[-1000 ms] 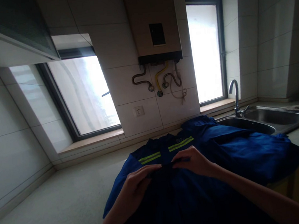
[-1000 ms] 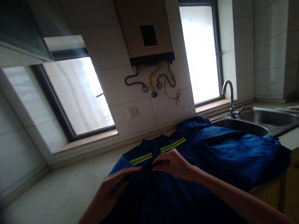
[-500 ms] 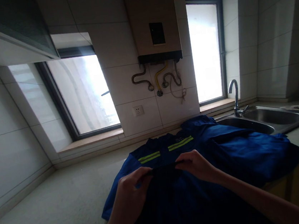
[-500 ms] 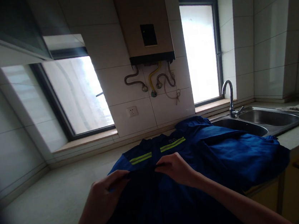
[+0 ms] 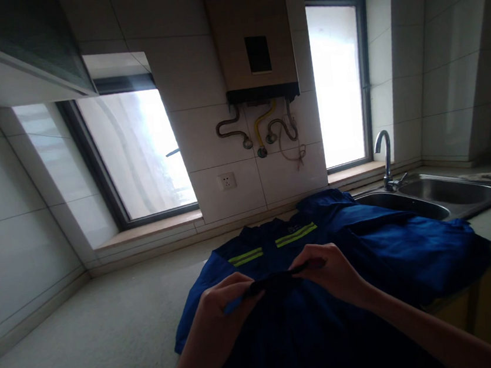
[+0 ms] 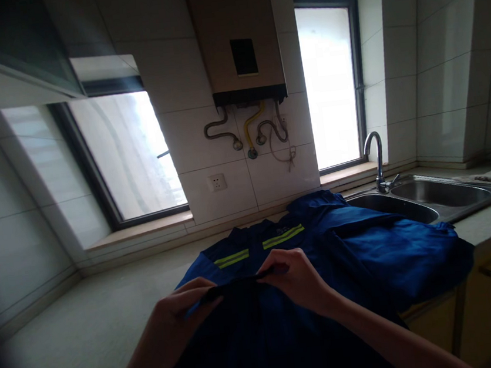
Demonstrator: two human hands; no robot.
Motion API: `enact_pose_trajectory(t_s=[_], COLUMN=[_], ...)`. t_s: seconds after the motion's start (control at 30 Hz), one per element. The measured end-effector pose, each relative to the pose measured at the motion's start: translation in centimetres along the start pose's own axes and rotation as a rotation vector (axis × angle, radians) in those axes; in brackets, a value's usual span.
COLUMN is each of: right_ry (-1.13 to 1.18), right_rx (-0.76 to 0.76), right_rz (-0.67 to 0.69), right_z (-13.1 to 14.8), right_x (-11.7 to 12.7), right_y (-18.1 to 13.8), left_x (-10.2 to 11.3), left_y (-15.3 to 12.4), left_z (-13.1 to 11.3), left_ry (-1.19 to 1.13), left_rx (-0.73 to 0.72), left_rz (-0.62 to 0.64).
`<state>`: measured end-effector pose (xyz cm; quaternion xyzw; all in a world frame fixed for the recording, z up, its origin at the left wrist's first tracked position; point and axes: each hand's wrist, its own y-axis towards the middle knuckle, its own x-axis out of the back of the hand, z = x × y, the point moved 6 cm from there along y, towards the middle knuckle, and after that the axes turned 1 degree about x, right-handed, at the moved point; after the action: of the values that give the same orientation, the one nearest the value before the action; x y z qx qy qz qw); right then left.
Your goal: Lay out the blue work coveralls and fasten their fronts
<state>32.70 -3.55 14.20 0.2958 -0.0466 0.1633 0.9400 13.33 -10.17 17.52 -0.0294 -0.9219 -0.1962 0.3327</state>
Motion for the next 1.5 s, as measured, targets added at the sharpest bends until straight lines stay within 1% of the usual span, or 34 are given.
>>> enact_pose_trajectory(t_s=[0.1,0.2,0.3,0.4,0.53,0.6,0.67,0.7,0.77,0.83,0.9,0.97,1.07,1.13,1.23,1.27,1.3,1.33,1.37,1.4,1.43,1.5], right_ry=[0.065,0.061,0.075,0.097,0.106,0.110,0.112,0.105,0.064,-0.001,-0.056,-0.086,-0.125,-0.143,-0.158,-0.165,-0.176,-0.188,-0.203,-0.221,-0.237,-0.255], right_rx=[-0.033,-0.055,-0.069,-0.065,-0.016,0.015,0.054,0.079,0.145,0.221,0.296,0.350,0.411,0.440,0.453,0.451,0.446,0.441,0.432,0.416,0.396,0.323], right_rz=[0.030,0.062,0.064,0.012,-0.087,-0.099,-0.100,-0.103,-0.097,-0.067,-0.028,-0.001,0.013,0.014,0.040,0.058,0.078,0.092,0.093,0.081,0.061,0.018], right_z=[0.0,0.3,0.3,0.3,0.5,0.7,1.1,1.4,2.1,3.0,4.0,4.8,5.6,5.9,5.8,5.7,5.5,5.3,5.0,4.6,4.0,2.4], right_x=[0.2,0.4,0.7,1.0,1.5,1.4,1.3,1.3,1.2,1.0,0.8,0.6,0.1,-0.3,-1.2,-1.4,-1.5,-1.4,-1.0,-0.3,0.7,3.4], right_y=[-0.1,-0.1,0.0,0.0,-0.4,-0.7,-0.9,-0.9,-0.9,-0.6,-0.1,0.4,1.2,1.6,2.3,2.5,2.7,2.9,3.0,3.0,3.0,2.7], left_x=[0.3,0.6,0.9,1.2,1.1,1.3,1.5,1.6,1.7,1.8,1.8,1.8,1.5,1.1,1.1,1.7,2.7,4.2,6.3,8.8,11.7,17.6], left_y=[0.0,0.0,0.3,0.5,0.4,0.4,0.3,0.3,0.2,0.1,0.0,0.2,0.9,1.6,3.1,3.7,4.4,5.0,5.6,5.9,5.8,4.5], left_z=[0.1,0.4,0.9,1.2,0.9,0.9,1.2,1.3,1.4,0.8,-0.6,-2.1,-3.7,-4.3,-4.1,-3.6,-2.9,-2.0,-0.9,0.3,1.6,3.3], left_ry=[-0.100,-0.171,-0.221,-0.272,-0.313,-0.357,-0.384,-0.362,-0.239,-0.063,0.086,0.188,0.242,0.259,0.318,0.343,0.372,0.409,0.459,0.523,0.617,0.796], left_rx=[-0.009,0.001,0.019,0.023,-0.029,-0.057,-0.076,-0.077,-0.071,-0.092,-0.151,-0.197,-0.203,-0.177,-0.129,-0.109,-0.081,-0.041,0.007,0.063,0.135,0.230], left_rz=[0.009,0.014,0.009,-0.002,0.051,0.015,-0.064,-0.108,-0.181,-0.217,-0.193,-0.124,-0.001,0.076,0.137,0.142,0.139,0.122,0.083,0.030,-0.059,-0.284])
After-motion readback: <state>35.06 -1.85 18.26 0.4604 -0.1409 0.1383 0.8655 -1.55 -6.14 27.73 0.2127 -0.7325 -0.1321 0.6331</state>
